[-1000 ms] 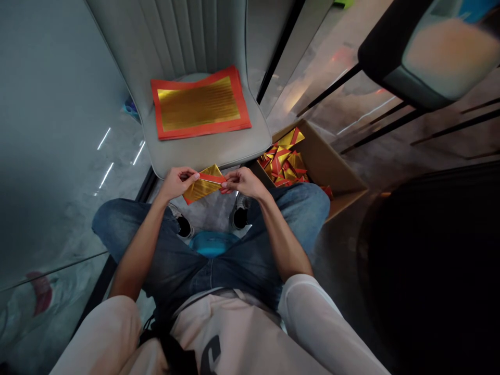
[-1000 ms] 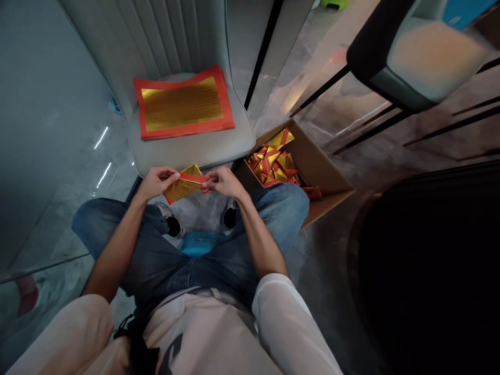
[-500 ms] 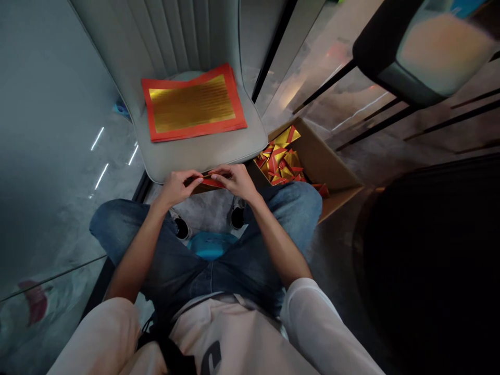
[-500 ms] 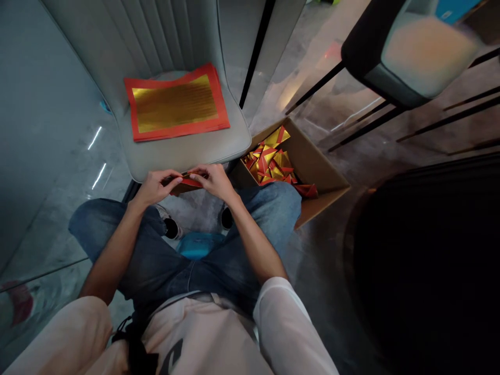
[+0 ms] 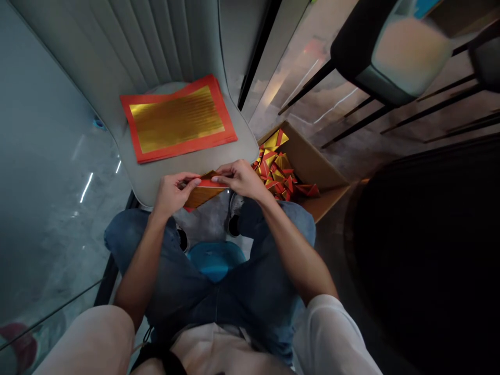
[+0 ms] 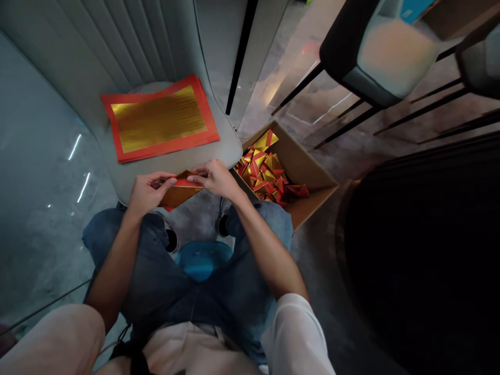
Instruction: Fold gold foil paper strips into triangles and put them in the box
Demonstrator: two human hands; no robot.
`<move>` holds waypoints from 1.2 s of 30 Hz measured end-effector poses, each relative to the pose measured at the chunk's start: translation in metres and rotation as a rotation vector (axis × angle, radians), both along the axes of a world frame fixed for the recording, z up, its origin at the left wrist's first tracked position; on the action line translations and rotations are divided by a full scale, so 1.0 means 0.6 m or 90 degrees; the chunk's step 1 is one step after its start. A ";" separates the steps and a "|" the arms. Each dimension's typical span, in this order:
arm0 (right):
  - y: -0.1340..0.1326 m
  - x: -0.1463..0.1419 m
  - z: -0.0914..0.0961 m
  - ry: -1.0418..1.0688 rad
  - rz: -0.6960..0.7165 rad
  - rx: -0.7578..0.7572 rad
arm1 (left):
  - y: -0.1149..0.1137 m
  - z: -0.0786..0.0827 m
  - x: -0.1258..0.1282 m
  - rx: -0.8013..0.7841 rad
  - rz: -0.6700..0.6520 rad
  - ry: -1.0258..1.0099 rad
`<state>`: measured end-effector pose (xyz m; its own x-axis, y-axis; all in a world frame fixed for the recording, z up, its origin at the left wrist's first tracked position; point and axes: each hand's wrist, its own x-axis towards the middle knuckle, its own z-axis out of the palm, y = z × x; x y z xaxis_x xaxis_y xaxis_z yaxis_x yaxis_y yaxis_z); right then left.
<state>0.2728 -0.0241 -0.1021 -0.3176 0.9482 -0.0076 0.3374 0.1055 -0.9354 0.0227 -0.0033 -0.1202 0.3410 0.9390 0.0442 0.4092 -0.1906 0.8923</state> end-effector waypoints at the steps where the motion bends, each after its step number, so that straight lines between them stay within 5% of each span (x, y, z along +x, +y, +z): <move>1: 0.011 0.004 0.002 0.012 0.015 -0.014 | 0.008 -0.001 0.000 -0.011 -0.001 -0.006; 6: 0.057 0.015 0.013 0.044 0.149 -0.108 | 0.036 -0.006 -0.003 -0.014 0.010 -0.016; 11: 0.065 0.028 0.022 0.037 0.107 -0.060 | 0.046 -0.005 -0.012 -0.028 0.030 -0.068; 13: 0.056 0.045 0.012 0.086 -0.004 -0.047 | 0.052 -0.001 -0.024 0.005 0.111 -0.099; 16: 0.029 0.079 -0.029 0.228 -0.341 0.005 | 0.064 0.003 -0.044 0.067 0.231 -0.094; 19: -0.008 0.112 -0.094 0.369 -0.668 0.096 | 0.073 -0.002 -0.059 0.100 0.255 -0.036; 22: -0.048 0.127 -0.160 0.497 -0.818 0.038 | 0.086 -0.017 -0.064 0.108 0.254 0.018; 25: -0.082 0.119 -0.207 0.553 -0.852 -0.159 | 0.113 -0.033 -0.060 0.136 0.246 0.087; 28: -0.095 0.103 -0.223 0.536 -0.873 -0.154 | 0.152 -0.046 -0.049 0.171 0.162 0.173; 32: -0.075 0.097 -0.196 0.537 -0.844 -0.032 | 0.190 -0.065 -0.035 0.154 0.050 0.210; 36: -0.054 0.093 -0.144 0.567 -0.746 0.019 | 0.199 -0.080 -0.030 0.150 0.075 0.213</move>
<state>0.3284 -0.0567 -0.1885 0.7257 0.6578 -0.2015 -0.4312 0.2068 -0.8782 0.0047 0.1161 -0.1679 0.2646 0.9497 0.1677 0.6994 -0.3087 0.6447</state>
